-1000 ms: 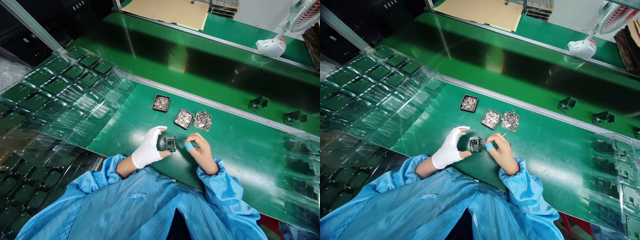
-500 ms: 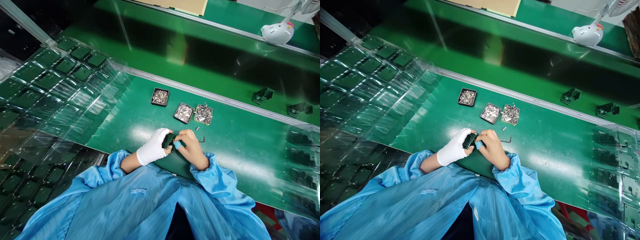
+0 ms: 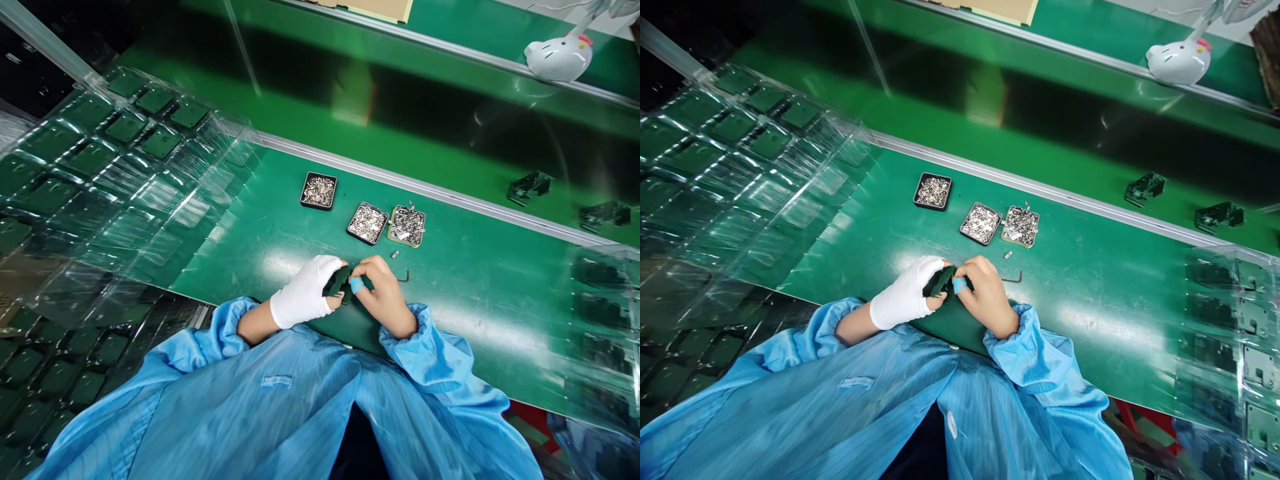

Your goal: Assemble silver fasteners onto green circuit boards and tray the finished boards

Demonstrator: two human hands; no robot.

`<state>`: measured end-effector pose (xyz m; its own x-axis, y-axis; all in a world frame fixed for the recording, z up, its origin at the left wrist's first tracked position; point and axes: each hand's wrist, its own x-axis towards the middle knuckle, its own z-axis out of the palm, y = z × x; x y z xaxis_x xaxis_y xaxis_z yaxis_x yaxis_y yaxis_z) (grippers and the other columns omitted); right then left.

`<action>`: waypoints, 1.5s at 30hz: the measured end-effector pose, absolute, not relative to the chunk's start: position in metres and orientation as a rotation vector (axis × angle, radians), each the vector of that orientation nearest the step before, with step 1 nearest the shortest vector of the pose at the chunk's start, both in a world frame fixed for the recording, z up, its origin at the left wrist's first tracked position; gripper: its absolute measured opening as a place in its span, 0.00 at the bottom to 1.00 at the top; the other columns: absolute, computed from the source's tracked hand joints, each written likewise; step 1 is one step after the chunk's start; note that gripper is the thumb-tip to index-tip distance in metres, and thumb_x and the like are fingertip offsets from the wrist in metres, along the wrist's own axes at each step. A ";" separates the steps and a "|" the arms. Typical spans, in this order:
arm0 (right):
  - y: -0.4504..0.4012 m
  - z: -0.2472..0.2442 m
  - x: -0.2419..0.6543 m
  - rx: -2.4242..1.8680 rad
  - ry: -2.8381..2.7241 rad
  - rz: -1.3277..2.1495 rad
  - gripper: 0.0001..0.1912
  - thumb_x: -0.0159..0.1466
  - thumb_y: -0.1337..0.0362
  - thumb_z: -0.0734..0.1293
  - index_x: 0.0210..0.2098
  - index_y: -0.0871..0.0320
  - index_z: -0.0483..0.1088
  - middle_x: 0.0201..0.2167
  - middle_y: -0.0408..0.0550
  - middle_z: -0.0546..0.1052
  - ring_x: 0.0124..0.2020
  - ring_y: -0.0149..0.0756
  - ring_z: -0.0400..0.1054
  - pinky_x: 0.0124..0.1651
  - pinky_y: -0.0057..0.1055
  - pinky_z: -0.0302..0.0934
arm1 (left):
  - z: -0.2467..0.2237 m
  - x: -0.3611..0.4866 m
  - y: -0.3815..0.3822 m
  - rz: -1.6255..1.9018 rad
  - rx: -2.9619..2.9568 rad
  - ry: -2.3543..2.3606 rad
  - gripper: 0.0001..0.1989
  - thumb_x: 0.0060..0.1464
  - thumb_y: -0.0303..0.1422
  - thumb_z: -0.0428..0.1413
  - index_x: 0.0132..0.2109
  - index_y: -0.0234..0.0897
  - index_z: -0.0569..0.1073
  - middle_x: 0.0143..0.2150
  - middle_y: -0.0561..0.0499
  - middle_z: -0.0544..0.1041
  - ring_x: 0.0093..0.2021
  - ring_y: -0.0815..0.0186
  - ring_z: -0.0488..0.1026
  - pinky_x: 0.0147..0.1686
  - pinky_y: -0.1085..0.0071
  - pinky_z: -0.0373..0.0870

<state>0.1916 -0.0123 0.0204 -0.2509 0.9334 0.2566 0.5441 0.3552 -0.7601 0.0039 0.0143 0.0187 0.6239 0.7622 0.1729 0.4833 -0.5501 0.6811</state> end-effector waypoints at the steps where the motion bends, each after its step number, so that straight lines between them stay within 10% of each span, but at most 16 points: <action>1: -0.013 0.020 0.190 -1.297 -1.905 0.705 0.04 0.64 0.69 0.60 0.34 0.55 0.65 0.36 0.49 0.69 0.40 0.41 0.65 0.42 0.38 0.62 | 0.019 0.004 0.015 0.626 2.216 0.954 0.21 0.48 0.31 0.53 0.51 0.36 0.66 0.46 0.43 0.73 0.47 0.55 0.71 0.48 0.57 0.70; 6: -0.014 0.020 0.184 -1.320 -1.823 0.694 0.04 0.62 0.70 0.61 0.33 0.55 0.65 0.34 0.48 0.69 0.38 0.39 0.66 0.41 0.38 0.61 | 0.019 0.010 0.018 0.726 2.140 1.004 0.18 0.54 0.27 0.49 0.53 0.35 0.67 0.53 0.41 0.72 0.57 0.56 0.68 0.56 0.57 0.65; 14: -0.017 0.023 0.181 -1.315 -1.756 0.730 0.03 0.63 0.68 0.60 0.35 0.54 0.64 0.37 0.48 0.71 0.40 0.39 0.67 0.44 0.37 0.63 | 0.024 0.017 0.027 0.563 2.313 1.122 0.11 0.54 0.31 0.51 0.44 0.37 0.72 0.42 0.44 0.77 0.44 0.55 0.74 0.45 0.60 0.68; 27: -0.007 0.018 0.190 -1.406 -1.858 0.733 0.12 0.60 0.73 0.59 0.42 0.55 0.64 0.38 0.49 0.72 0.43 0.42 0.67 0.46 0.38 0.64 | 0.003 0.022 0.014 0.706 2.162 1.085 0.26 0.48 0.36 0.55 0.53 0.32 0.60 0.49 0.39 0.69 0.50 0.52 0.68 0.49 0.56 0.67; 34: -0.008 0.021 0.186 -1.431 -2.000 0.711 0.20 0.52 0.78 0.58 0.43 0.57 0.64 0.40 0.52 0.71 0.44 0.46 0.65 0.49 0.42 0.63 | 0.014 0.023 0.028 0.533 2.022 1.161 0.05 0.48 0.29 0.50 0.35 0.38 0.65 0.33 0.50 0.69 0.38 0.60 0.70 0.45 0.61 0.69; 45: 0.001 0.023 0.207 -1.398 -1.995 0.774 0.11 0.63 0.71 0.59 0.43 0.56 0.67 0.41 0.50 0.75 0.43 0.41 0.69 0.47 0.37 0.64 | 0.010 0.018 0.032 0.587 1.944 1.119 0.06 0.53 0.30 0.50 0.39 0.37 0.68 0.39 0.49 0.74 0.43 0.60 0.73 0.53 0.58 0.68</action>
<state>0.2074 0.0013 0.0231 -0.2852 0.9500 0.1273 0.6153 0.2833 -0.7356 0.0184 0.0320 0.0096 0.5011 0.8654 0.0023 0.4944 -0.2884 0.8200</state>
